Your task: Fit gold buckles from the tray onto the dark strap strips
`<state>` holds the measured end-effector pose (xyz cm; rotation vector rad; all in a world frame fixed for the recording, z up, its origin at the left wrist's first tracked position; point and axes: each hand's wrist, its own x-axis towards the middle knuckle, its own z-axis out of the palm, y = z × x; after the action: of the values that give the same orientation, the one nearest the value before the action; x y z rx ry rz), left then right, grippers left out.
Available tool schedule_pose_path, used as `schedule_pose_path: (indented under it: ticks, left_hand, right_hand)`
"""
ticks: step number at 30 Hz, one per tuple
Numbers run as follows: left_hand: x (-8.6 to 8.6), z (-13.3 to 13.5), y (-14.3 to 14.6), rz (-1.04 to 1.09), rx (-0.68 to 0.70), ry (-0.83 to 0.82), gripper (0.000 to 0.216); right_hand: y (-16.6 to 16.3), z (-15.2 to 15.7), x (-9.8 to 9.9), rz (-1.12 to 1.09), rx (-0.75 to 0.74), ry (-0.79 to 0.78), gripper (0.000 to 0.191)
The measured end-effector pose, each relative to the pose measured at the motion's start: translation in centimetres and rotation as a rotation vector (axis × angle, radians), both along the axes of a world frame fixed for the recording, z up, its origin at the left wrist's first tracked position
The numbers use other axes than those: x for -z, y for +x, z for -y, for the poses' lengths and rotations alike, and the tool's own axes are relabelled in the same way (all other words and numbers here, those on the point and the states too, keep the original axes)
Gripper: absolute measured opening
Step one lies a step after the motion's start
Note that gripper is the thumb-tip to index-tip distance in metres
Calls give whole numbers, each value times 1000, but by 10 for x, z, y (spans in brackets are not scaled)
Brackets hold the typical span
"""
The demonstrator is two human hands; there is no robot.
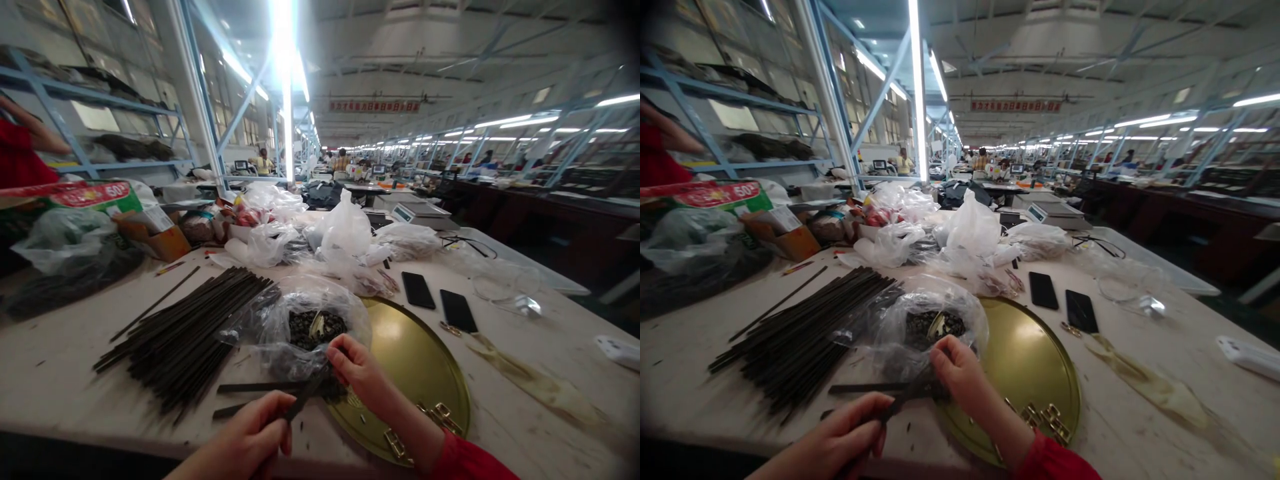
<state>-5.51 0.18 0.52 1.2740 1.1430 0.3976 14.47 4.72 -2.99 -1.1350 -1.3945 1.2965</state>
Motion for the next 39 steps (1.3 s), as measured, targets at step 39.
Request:
schedule_pose_path:
  ticks: [39]
  left_hand:
    - [3,14,26,325,-229,-376,35]
  right_hand:
    - [8,39,5,-676,285,-425,35]
